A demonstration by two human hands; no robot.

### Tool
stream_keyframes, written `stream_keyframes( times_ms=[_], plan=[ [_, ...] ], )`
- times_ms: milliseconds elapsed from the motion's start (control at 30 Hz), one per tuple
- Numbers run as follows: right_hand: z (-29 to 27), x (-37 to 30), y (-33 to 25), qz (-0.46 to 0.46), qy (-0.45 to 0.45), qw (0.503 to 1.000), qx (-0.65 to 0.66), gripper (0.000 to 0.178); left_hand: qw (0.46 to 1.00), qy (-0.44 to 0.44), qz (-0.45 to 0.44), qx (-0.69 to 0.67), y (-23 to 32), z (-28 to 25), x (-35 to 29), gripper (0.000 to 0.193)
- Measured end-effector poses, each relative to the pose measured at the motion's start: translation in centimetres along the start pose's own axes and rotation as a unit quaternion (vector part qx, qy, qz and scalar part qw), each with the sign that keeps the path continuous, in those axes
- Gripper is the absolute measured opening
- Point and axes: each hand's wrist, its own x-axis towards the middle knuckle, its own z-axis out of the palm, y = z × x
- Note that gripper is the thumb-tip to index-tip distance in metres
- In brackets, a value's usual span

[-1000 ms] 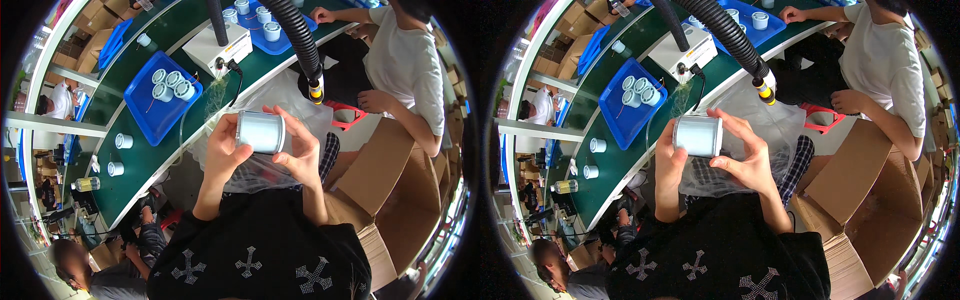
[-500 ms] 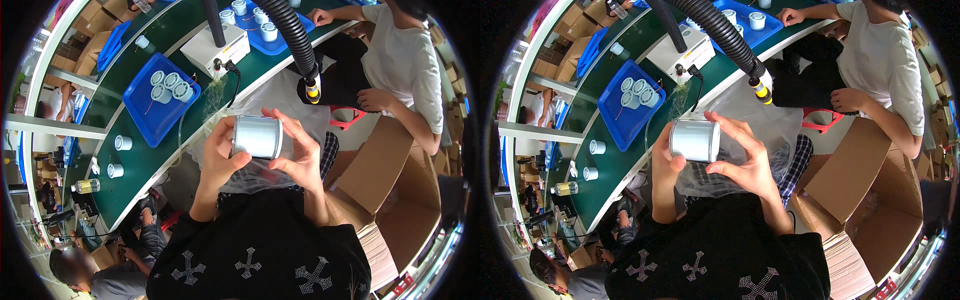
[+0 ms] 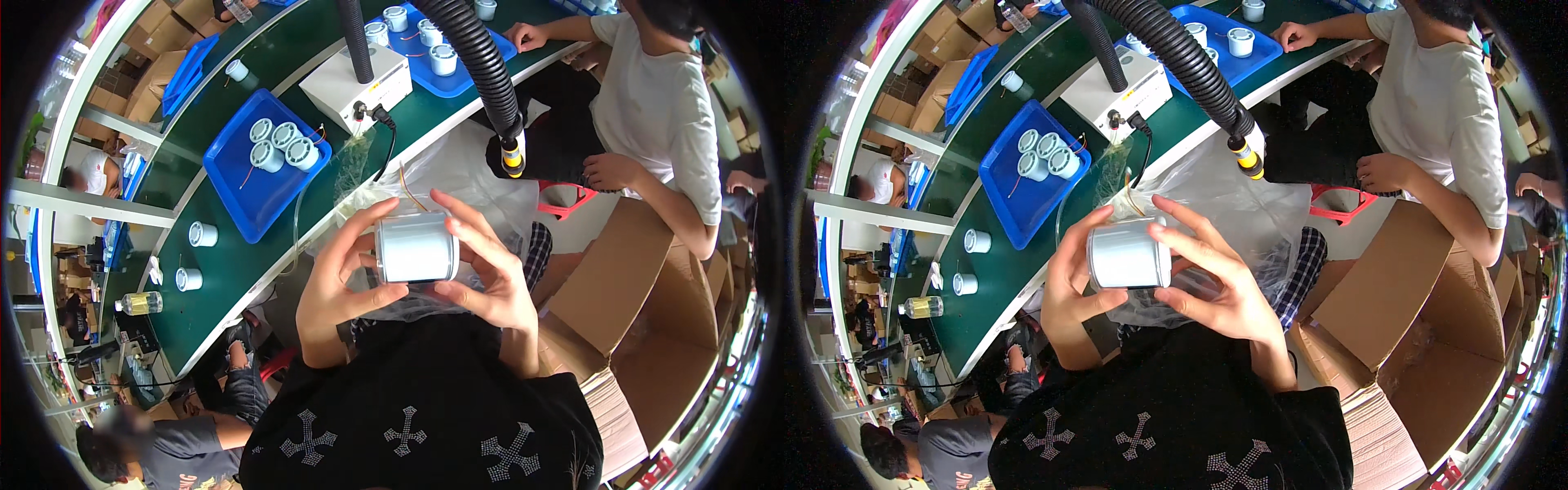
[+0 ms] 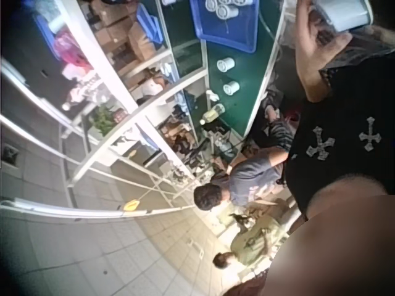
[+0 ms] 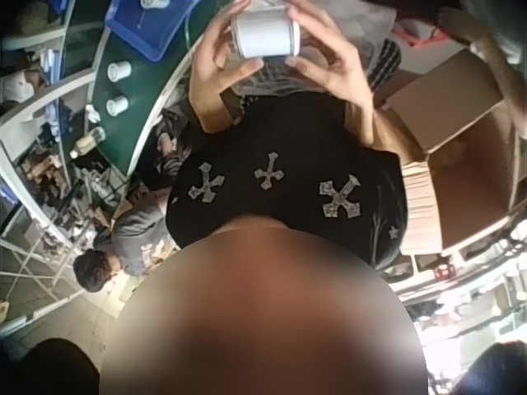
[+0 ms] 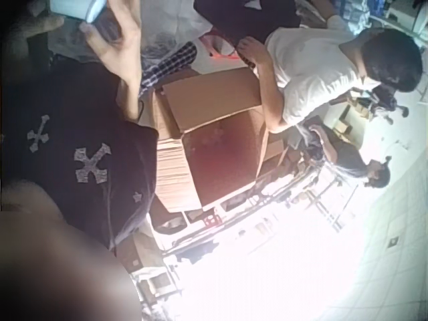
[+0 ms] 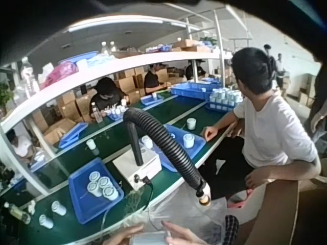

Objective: The person assembles small cylindrical electronic components by hand. They pick up a white cylinder and a clear plastic cover, fit the cover over the cylinder, and place the assembled unit into a blue tray. The person repeats this process for multiple units, handling them one at a time.

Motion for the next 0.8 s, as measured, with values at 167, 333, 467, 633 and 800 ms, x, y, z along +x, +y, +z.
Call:
stream_keyframes(
  times_ms=[167, 333, 467, 633, 800],
  plan=[
    [-0.1, 0.1, 1.0, -0.066, -0.02, 0.997, 0.024, 0.044, 0.992, 0.01, 0.119, 0.036, -0.7, 0.2, 0.2, 0.068],
    [1.6, -0.3, 0.9, -0.057, 0.084, 0.993, 0.054, 0.062, 0.979, 0.048, 0.193, 0.048, -1.5, 0.7, 0.5, 0.063],
    [1.5, 0.5, -0.2, -0.015, 0.07, 0.996, 0.06, 0.075, 0.982, 0.052, 0.179, 0.021, -1.0, 1.0, 0.1, 0.065],
    [0.8, -0.1, 0.2, -0.025, 0.032, 0.999, 0.003, 0.079, 0.984, 0.021, 0.173, 0.03, -1.1, 0.9, 0.0, 0.067],
    [0.6, 0.0, 0.2, -0.032, 0.027, 0.999, 0.004, 0.077, 0.983, 0.011, 0.181, 0.011, -1.2, 0.8, 0.1, 0.066]
  ],
)
